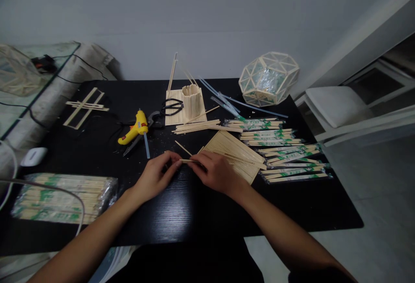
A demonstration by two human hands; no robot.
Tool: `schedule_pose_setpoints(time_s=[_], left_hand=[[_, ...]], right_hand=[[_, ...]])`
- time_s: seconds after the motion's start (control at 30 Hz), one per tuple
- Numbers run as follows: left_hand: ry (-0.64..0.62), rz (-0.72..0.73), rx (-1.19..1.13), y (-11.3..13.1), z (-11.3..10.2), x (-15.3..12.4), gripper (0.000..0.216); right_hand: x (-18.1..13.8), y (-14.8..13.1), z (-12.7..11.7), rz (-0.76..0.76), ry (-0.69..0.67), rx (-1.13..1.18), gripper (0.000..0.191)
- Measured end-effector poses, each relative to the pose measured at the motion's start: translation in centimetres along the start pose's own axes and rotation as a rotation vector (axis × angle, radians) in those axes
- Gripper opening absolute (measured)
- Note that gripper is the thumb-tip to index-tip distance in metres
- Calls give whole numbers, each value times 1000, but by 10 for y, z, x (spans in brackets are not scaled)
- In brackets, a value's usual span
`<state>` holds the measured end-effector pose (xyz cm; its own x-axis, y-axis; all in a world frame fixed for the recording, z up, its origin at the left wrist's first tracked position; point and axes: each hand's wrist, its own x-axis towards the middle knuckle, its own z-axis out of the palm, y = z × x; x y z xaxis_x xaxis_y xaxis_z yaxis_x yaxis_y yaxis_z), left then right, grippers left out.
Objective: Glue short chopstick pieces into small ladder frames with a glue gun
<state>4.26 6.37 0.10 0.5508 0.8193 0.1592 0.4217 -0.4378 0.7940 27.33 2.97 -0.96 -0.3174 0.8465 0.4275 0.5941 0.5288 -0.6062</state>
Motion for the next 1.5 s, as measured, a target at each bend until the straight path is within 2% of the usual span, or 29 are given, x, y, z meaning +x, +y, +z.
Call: schedule_pose_setpoints(time_s=[0.33,0.57,0.9,1.0,1.13,1.27,1.5], left_hand=[[-62,20,-4,1,2,-2,15],[-77,33,6,0,1,-2,14],[-72,17,-7,-1,2,-1,17],[-14,21,-9,1,0,-1,15],[137,-61,-90,-2,-2,-3,16],[277,-128,-280,-4,0,-3,20],[530,-134,-628,6,-5,6,28]], right_hand=[[-1,-3,2,-48,-28,-23,13],[-2,-6,2,-77,-50,-95,18],[-1,-6,3,-63,-25,-76,17],[-1,-5,2,-49,-8,-59,13],[-1,-4,1,-6,11,-39,12],[-1,-3,2,-3,40,-19,13],[-2,-4,2,61,49,70,15]])
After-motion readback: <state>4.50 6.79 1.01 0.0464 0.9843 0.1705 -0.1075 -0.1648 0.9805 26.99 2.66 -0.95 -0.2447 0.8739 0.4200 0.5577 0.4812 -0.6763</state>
